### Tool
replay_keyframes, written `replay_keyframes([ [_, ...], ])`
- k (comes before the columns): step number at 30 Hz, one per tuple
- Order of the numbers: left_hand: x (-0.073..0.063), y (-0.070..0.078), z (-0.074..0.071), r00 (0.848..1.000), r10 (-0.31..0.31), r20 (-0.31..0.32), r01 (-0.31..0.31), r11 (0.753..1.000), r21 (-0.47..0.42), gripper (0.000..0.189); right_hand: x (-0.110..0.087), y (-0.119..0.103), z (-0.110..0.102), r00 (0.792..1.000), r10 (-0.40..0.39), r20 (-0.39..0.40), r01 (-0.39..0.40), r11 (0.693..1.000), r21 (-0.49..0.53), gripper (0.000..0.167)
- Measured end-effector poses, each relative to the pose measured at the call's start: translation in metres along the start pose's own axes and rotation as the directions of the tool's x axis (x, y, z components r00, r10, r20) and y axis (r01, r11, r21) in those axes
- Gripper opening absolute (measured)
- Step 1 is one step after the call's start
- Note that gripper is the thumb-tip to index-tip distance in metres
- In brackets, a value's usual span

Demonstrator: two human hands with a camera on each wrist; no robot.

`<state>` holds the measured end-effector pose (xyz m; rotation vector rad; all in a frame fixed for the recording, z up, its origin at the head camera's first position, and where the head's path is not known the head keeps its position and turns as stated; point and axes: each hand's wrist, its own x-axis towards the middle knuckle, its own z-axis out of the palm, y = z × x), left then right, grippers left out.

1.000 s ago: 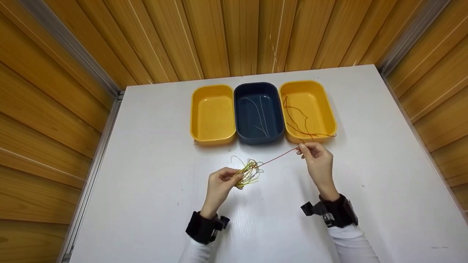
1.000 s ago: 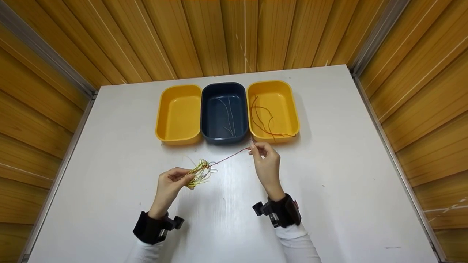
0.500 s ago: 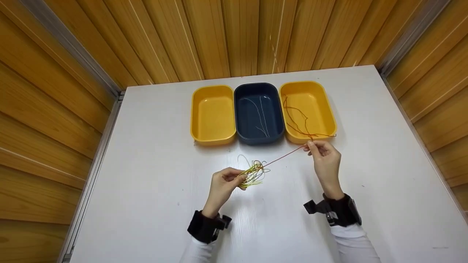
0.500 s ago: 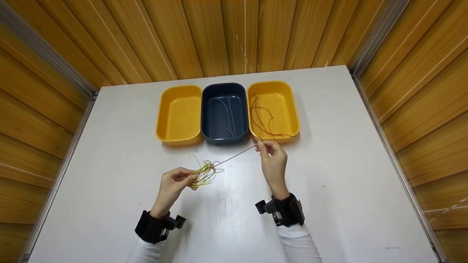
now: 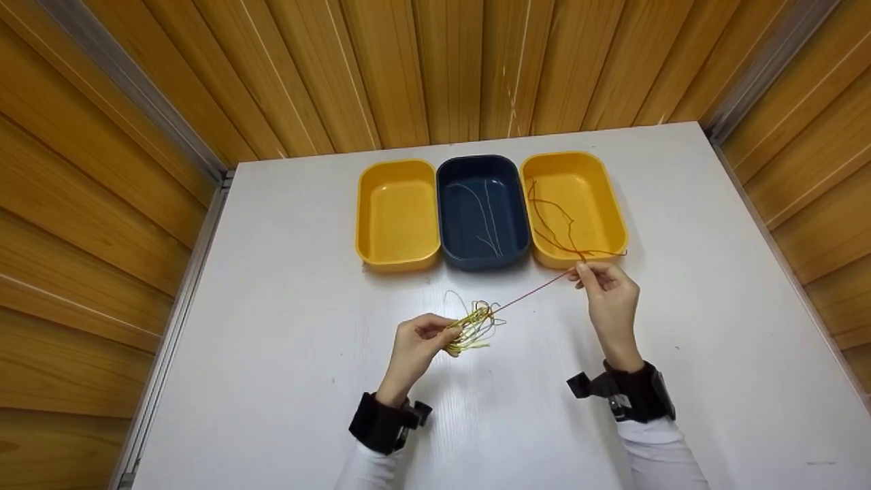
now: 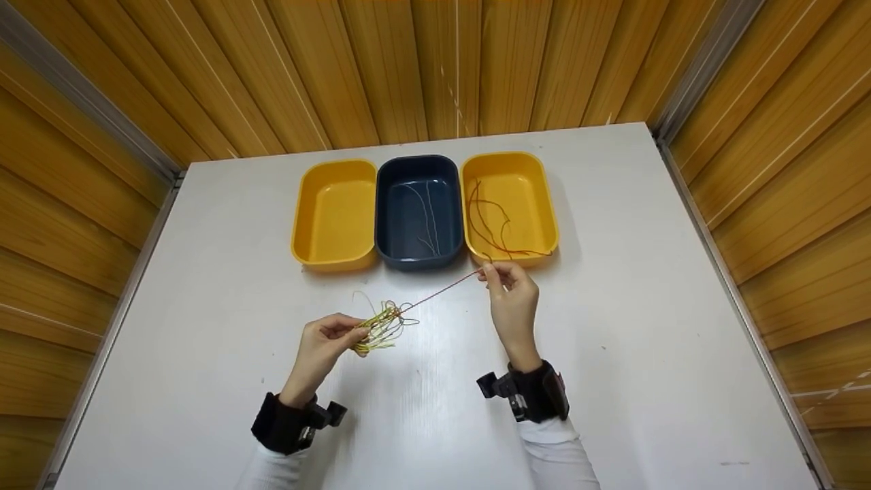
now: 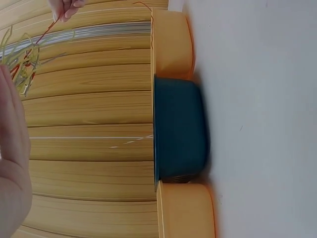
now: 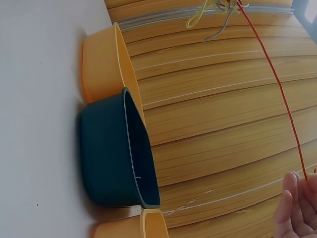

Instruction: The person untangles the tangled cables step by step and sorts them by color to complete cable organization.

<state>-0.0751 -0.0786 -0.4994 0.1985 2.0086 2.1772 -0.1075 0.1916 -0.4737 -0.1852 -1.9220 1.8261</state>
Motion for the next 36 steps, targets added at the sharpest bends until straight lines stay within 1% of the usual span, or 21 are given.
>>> replay_keyframes([
  [5,0.001,0.001,-0.001,1.000,0.002,-0.008,-0.003,1.000,-0.020,0.022,0.001,-0.002,-0.001,1.000,0.024,-0.011,-0.024,1.000,0.017,0.020],
  [10,0.000,0.003,-0.002,0.999,0.042,-0.020,-0.043,0.999,-0.019,0.021,0.002,-0.004,-0.002,0.999,0.028,-0.016,-0.028,1.000,0.013,0.020],
  [13,0.000,0.003,-0.003,0.999,0.054,-0.006,-0.054,0.998,-0.022,0.021,0.002,-0.004,-0.002,0.999,0.032,-0.014,-0.031,0.999,0.018,0.020],
  [14,-0.001,0.004,-0.003,0.999,0.052,0.001,-0.052,0.998,-0.024,0.022,0.002,-0.004,-0.002,0.999,0.031,-0.011,-0.031,0.999,0.017,0.019],
  [17,-0.001,0.003,-0.006,0.999,0.015,0.030,-0.014,0.999,-0.031,0.025,0.002,-0.004,-0.002,0.999,0.030,0.013,-0.030,0.999,0.014,0.018],
  [21,0.000,0.003,-0.009,0.996,-0.042,0.073,0.042,0.999,0.006,0.032,0.002,-0.004,-0.002,0.999,0.017,0.046,-0.017,1.000,-0.003,0.016],
  [26,0.002,0.002,-0.012,0.986,-0.081,0.145,0.072,0.995,0.062,0.034,0.001,-0.006,-0.001,0.999,0.005,0.051,-0.004,1.000,-0.007,0.016],
  [31,0.005,0.001,-0.014,0.976,-0.087,0.198,0.054,0.985,0.166,0.028,-0.001,-0.007,0.002,0.998,0.007,0.063,-0.006,1.000,-0.016,0.015],
  [33,0.005,0.001,-0.015,0.976,-0.082,0.203,0.042,0.980,0.195,0.025,-0.002,-0.008,0.003,0.997,0.009,0.072,-0.008,1.000,-0.015,0.014],
  [36,0.006,0.002,-0.015,0.976,-0.086,0.199,0.045,0.978,0.202,0.024,-0.003,-0.008,0.005,0.997,0.013,0.079,-0.012,1.000,-0.012,0.014],
])
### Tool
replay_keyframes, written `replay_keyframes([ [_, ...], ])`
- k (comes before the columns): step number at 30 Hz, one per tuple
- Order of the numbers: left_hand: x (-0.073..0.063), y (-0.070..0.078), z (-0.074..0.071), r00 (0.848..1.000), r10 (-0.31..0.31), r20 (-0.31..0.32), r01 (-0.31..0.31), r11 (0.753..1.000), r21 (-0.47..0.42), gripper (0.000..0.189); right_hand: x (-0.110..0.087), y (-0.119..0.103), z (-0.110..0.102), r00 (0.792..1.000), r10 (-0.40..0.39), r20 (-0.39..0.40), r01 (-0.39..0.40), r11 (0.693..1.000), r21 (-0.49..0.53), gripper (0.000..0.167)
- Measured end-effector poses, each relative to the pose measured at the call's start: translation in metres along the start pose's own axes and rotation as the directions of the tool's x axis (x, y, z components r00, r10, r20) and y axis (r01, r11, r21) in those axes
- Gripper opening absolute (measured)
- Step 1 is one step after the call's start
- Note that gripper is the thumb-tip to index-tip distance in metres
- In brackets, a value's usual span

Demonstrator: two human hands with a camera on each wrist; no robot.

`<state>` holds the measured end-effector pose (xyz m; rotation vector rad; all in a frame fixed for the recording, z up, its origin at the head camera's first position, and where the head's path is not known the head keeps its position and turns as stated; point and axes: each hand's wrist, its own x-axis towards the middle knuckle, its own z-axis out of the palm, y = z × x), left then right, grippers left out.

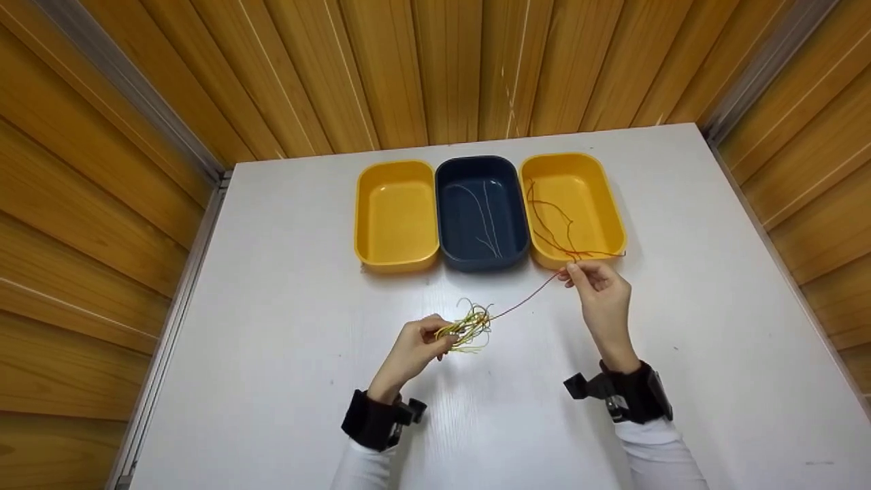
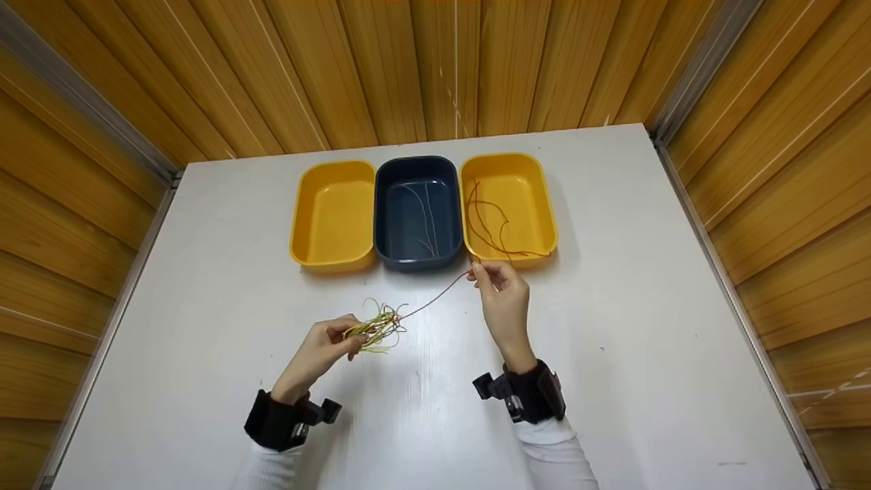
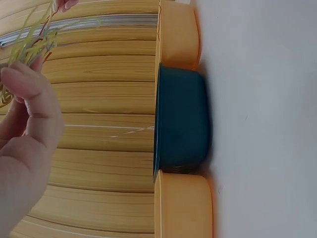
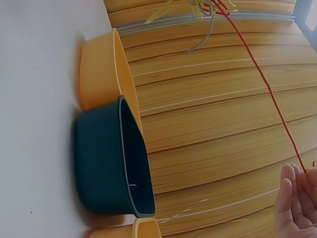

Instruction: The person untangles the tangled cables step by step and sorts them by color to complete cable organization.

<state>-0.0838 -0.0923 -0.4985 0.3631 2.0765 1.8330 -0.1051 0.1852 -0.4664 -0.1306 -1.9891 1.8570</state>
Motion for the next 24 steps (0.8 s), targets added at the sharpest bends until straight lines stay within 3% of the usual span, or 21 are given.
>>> replay_keyframes([
  [8,0.003,0.000,0.004,1.000,-0.023,-0.014,0.023,1.000,-0.007,0.022,-0.001,0.002,0.001,1.000,-0.008,-0.002,0.008,1.000,0.001,0.012],
  [15,0.005,0.001,0.008,0.996,0.002,-0.090,-0.001,1.000,0.010,0.025,0.000,0.005,-0.002,0.999,-0.044,-0.031,0.045,0.998,0.041,0.015],
  [24,0.006,0.003,0.013,0.994,0.033,-0.109,-0.041,0.996,-0.073,0.020,0.001,0.009,-0.007,0.996,0.017,-0.088,-0.006,0.992,0.125,0.025],
])
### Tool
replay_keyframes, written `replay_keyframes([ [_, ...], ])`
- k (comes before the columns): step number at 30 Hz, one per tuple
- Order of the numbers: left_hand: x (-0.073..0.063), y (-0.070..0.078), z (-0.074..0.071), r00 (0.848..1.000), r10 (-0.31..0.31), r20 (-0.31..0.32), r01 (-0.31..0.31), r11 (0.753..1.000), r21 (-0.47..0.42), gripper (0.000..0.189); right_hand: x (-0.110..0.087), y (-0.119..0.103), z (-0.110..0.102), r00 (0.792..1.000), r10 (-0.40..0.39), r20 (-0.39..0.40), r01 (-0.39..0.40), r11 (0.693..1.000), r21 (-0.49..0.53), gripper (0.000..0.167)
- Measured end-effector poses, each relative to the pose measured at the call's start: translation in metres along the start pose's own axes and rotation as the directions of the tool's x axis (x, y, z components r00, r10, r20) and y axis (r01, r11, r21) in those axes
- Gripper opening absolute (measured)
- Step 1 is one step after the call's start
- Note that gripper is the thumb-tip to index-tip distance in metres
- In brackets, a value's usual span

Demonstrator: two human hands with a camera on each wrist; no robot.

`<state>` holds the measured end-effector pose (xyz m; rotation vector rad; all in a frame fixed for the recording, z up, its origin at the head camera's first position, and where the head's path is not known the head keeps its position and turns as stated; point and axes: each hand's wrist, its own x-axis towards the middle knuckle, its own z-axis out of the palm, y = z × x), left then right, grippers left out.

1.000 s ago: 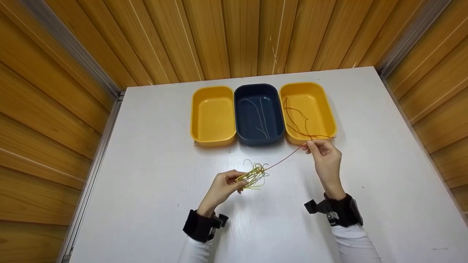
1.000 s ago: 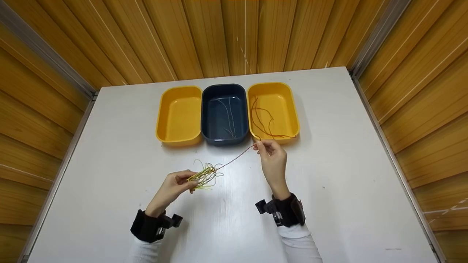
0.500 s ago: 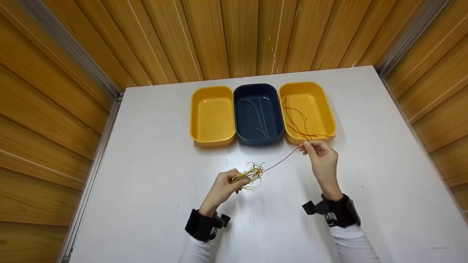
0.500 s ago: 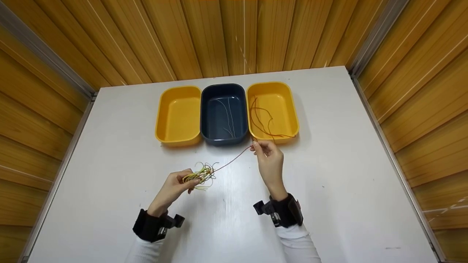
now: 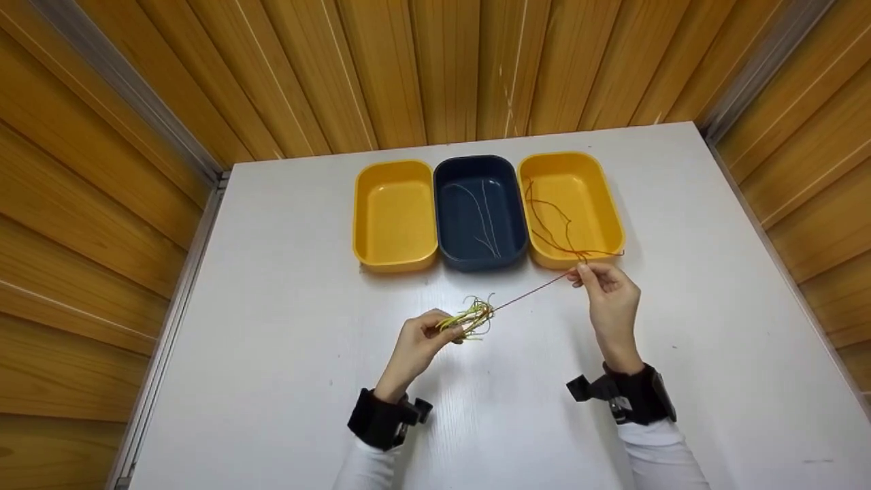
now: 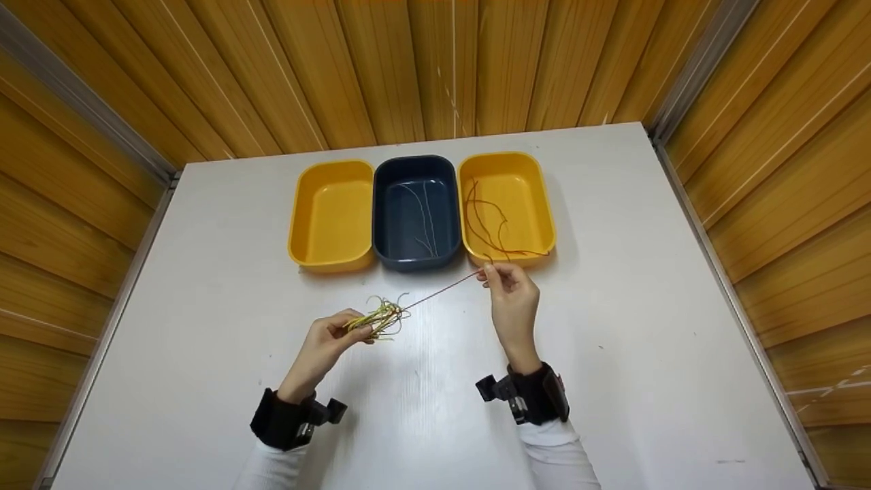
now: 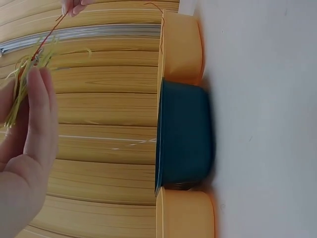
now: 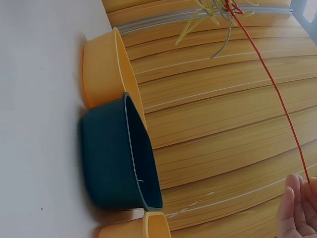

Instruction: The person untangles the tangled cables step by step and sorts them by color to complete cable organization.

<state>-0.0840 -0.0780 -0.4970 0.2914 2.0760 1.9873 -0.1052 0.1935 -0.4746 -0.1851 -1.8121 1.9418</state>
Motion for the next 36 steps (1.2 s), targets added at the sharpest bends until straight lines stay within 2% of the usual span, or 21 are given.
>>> replay_keyframes([
  [9,-0.0019,0.0015,-0.0029,0.998,-0.015,0.058,0.017,0.999,-0.038,0.024,0.0003,0.0016,-0.0008,0.999,0.049,-0.024,-0.046,0.995,0.093,0.027],
  [16,-0.0020,0.0033,-0.0021,0.999,-0.040,-0.010,0.039,0.988,-0.147,0.026,0.0014,0.0003,0.0029,0.994,0.100,-0.039,-0.094,0.987,0.127,0.027],
  [20,-0.0025,0.0036,-0.0023,0.999,-0.028,-0.039,0.022,0.989,-0.143,0.024,0.0012,0.0009,0.0034,0.993,0.112,-0.041,-0.105,0.985,0.138,0.026],
  [23,-0.0028,0.0031,-0.0022,0.999,-0.011,-0.037,0.006,0.993,-0.121,0.022,0.0008,0.0011,0.0028,0.992,0.117,-0.040,-0.111,0.984,0.138,0.024],
  [28,-0.0038,0.0027,-0.0033,1.000,-0.006,0.002,0.006,0.991,-0.137,0.024,0.0015,0.0009,0.0001,0.994,0.105,-0.027,-0.100,0.986,0.136,0.017],
  [32,-0.0047,0.0026,-0.0057,0.997,0.011,0.077,0.001,0.988,-0.157,0.028,0.0028,0.0010,-0.0020,0.994,0.105,-0.005,-0.103,0.986,0.133,0.020],
  [36,-0.0065,0.0022,-0.0089,0.988,0.028,0.154,-0.009,0.993,-0.121,0.028,0.0018,0.0002,-0.0018,0.991,0.129,0.022,-0.131,0.986,0.101,0.025],
])
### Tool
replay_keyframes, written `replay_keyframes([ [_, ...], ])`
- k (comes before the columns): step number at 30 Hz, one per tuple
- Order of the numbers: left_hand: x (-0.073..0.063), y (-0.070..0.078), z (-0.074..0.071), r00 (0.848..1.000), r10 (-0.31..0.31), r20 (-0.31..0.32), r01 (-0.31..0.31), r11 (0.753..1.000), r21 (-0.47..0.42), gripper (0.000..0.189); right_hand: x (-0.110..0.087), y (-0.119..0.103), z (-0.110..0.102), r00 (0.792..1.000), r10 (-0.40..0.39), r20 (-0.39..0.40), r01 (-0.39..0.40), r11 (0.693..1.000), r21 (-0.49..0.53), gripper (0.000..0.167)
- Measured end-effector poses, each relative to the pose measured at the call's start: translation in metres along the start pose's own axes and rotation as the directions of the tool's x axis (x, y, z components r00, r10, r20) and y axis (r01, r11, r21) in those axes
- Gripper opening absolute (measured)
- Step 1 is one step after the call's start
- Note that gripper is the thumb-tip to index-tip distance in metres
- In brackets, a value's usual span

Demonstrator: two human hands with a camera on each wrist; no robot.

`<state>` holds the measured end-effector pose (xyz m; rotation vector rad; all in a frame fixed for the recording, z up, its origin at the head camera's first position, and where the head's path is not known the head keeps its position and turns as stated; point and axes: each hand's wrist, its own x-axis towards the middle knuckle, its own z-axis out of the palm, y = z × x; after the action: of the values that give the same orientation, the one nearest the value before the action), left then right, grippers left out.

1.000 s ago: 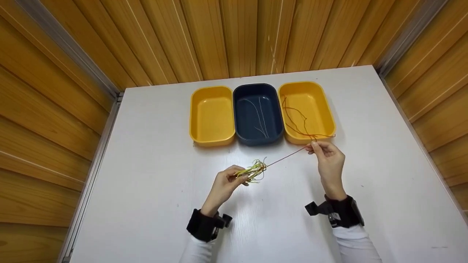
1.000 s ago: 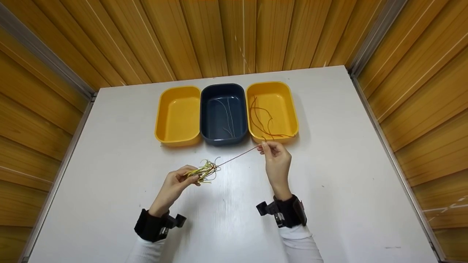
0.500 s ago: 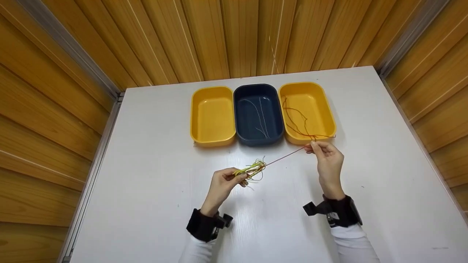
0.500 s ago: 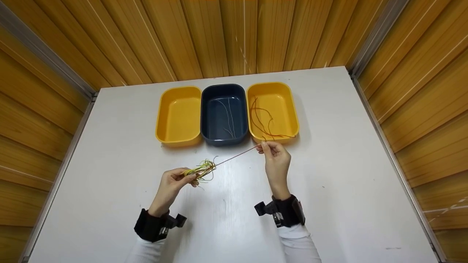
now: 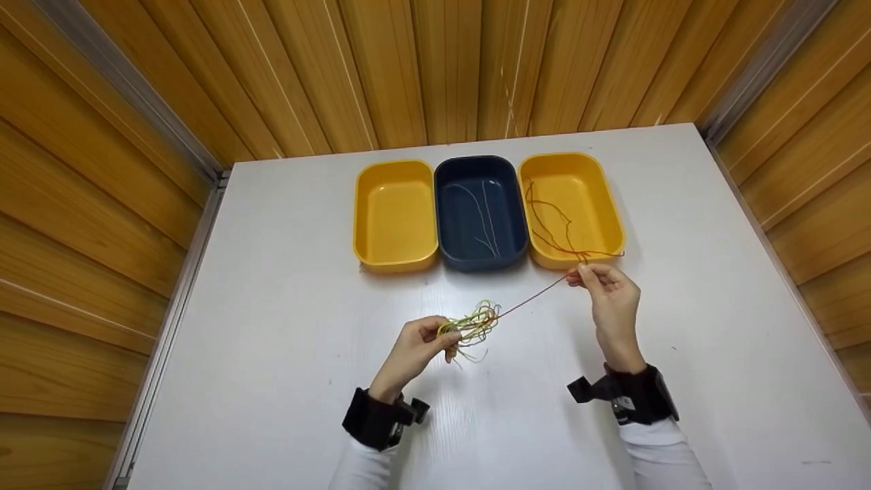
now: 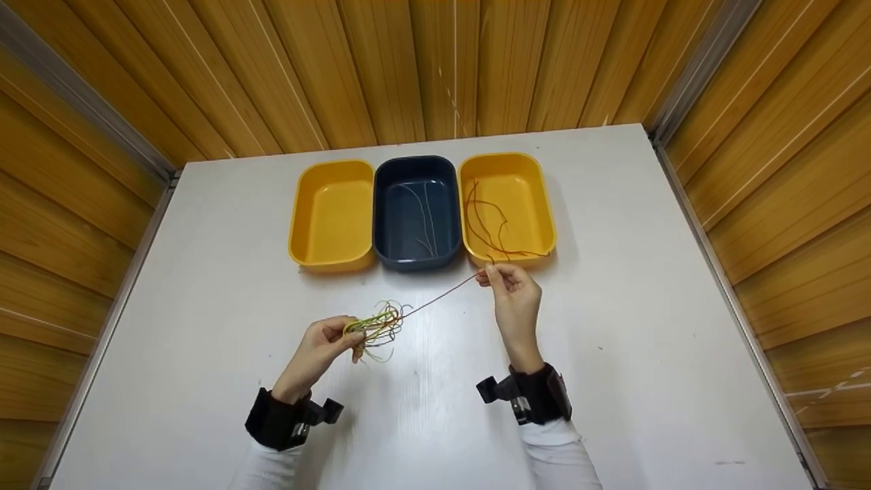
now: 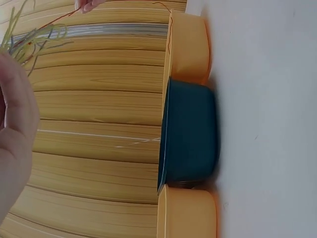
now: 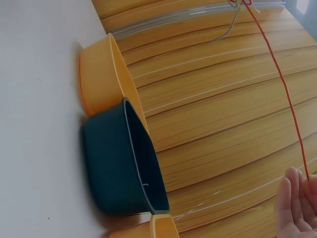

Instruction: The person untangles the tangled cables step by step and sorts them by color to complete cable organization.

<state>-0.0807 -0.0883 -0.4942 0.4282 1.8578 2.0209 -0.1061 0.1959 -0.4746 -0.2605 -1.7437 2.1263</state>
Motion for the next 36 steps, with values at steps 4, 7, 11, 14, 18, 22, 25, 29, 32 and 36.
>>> replay_keyframes([
  [4,-0.0011,-0.0003,-0.0022,0.999,-0.007,0.040,0.006,1.000,0.025,0.028,-0.0019,-0.0002,0.0022,1.000,0.019,0.007,-0.019,1.000,-0.022,0.026],
  [7,-0.0002,-0.0003,-0.0025,0.999,-0.001,0.042,0.000,0.999,0.039,0.028,-0.0017,-0.0007,0.0036,1.000,0.011,0.003,-0.011,1.000,-0.029,0.026],
  [11,0.0001,0.0010,-0.0024,0.999,0.003,0.044,-0.007,0.996,0.083,0.025,-0.0009,-0.0019,0.0042,1.000,-0.006,0.005,0.006,1.000,-0.023,0.027],
  [14,-0.0006,0.0024,-0.0025,0.998,-0.001,0.069,-0.007,0.993,0.115,0.023,-0.0003,-0.0024,0.0040,1.000,-0.007,0.001,0.007,1.000,-0.022,0.026],
  [18,-0.0005,0.0022,-0.0029,0.994,-0.011,0.108,-0.005,0.989,0.145,0.021,0.0004,-0.0030,0.0035,1.000,0.002,-0.004,-0.002,1.000,-0.022,0.026],
  [22,0.0008,0.0007,-0.0019,0.990,-0.034,0.134,0.010,0.985,0.172,0.020,0.0021,-0.0042,0.0024,1.000,-0.021,-0.007,0.021,1.000,-0.003,0.027],
  [25,0.0016,-0.0001,-0.0003,0.988,-0.062,0.142,0.037,0.984,0.175,0.020,0.0037,-0.0057,0.0016,0.999,-0.053,-0.011,0.053,0.998,0.014,0.028],
  [29,0.0022,0.0003,0.0023,0.989,-0.085,0.125,0.063,0.983,0.173,0.021,0.0044,-0.0080,0.0013,0.997,-0.071,-0.016,0.072,0.997,0.040,0.024],
  [32,0.0027,0.0008,0.0043,0.992,-0.078,0.103,0.060,0.983,0.175,0.022,0.0044,-0.0095,0.0008,0.998,-0.064,-0.024,0.065,0.996,0.063,0.019],
  [36,0.0024,0.0009,0.0055,0.992,-0.084,0.096,0.068,0.985,0.159,0.022,0.0049,-0.0093,0.0001,0.999,-0.034,-0.026,0.036,0.996,0.082,0.013],
])
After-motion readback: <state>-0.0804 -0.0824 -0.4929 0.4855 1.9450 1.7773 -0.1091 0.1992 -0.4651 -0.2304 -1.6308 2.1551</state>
